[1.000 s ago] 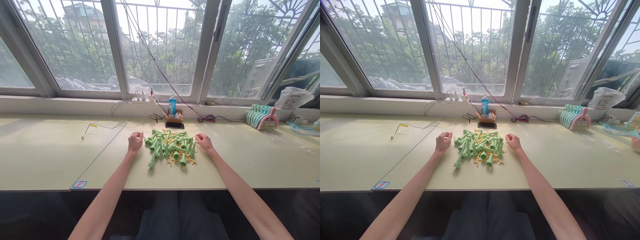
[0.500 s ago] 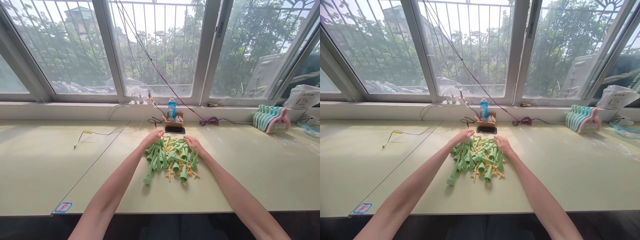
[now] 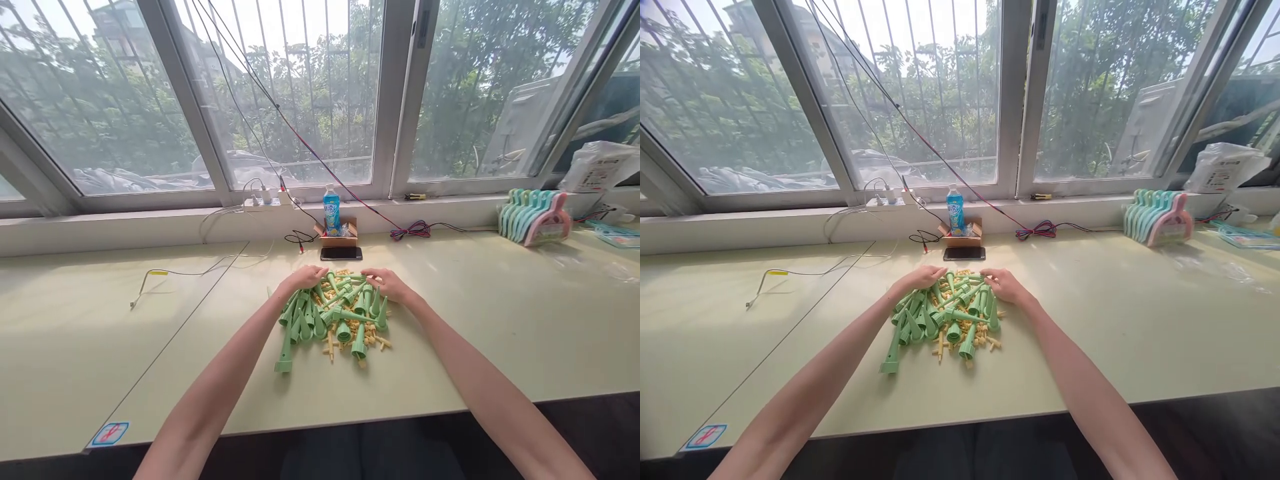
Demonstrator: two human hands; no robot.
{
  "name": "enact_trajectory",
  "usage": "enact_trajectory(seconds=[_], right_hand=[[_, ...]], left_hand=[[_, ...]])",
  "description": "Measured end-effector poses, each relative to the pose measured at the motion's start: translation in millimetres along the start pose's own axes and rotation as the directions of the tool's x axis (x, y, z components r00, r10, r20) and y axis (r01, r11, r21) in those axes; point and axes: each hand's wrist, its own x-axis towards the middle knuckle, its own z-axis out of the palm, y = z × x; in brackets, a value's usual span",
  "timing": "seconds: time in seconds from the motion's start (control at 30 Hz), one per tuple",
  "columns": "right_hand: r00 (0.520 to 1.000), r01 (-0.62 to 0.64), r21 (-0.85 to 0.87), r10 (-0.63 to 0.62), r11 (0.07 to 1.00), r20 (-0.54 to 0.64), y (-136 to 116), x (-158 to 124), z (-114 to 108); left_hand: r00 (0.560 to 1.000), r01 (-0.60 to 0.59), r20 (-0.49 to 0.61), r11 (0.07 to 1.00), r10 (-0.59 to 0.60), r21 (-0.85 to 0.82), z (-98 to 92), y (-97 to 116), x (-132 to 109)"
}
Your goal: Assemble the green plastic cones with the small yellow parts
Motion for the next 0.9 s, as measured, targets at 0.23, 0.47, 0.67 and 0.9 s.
enact_trajectory(seconds=[0.23,0.47,0.67,0.9], right_hand=[[0.995,-0.065,-0.01,0.065,0.998,0.079,1,-4,-14],[0.989,-0.089,-0.008,0.089,0.996,0.116,-2,-5,-21],[0.993,-0.11,-0.02,0.111,0.994,0.05,-9,-6,-18],[0.997,-0.055,-0.011,0.055,0.998,-0.05,-2,-5,-12]], left_hand=[[0.998,-0.028,0.051,0.999,0.027,0.022,-5.3,20,-17],[0.996,-0.009,0.092,0.999,0.004,0.052,-16.5,28,-17],[0.999,-0.008,0.037,0.996,0.005,0.085,-15.6,50,22],[0.992,-0.098,0.076,0.995,0.098,-0.003,-6.7,74,47]])
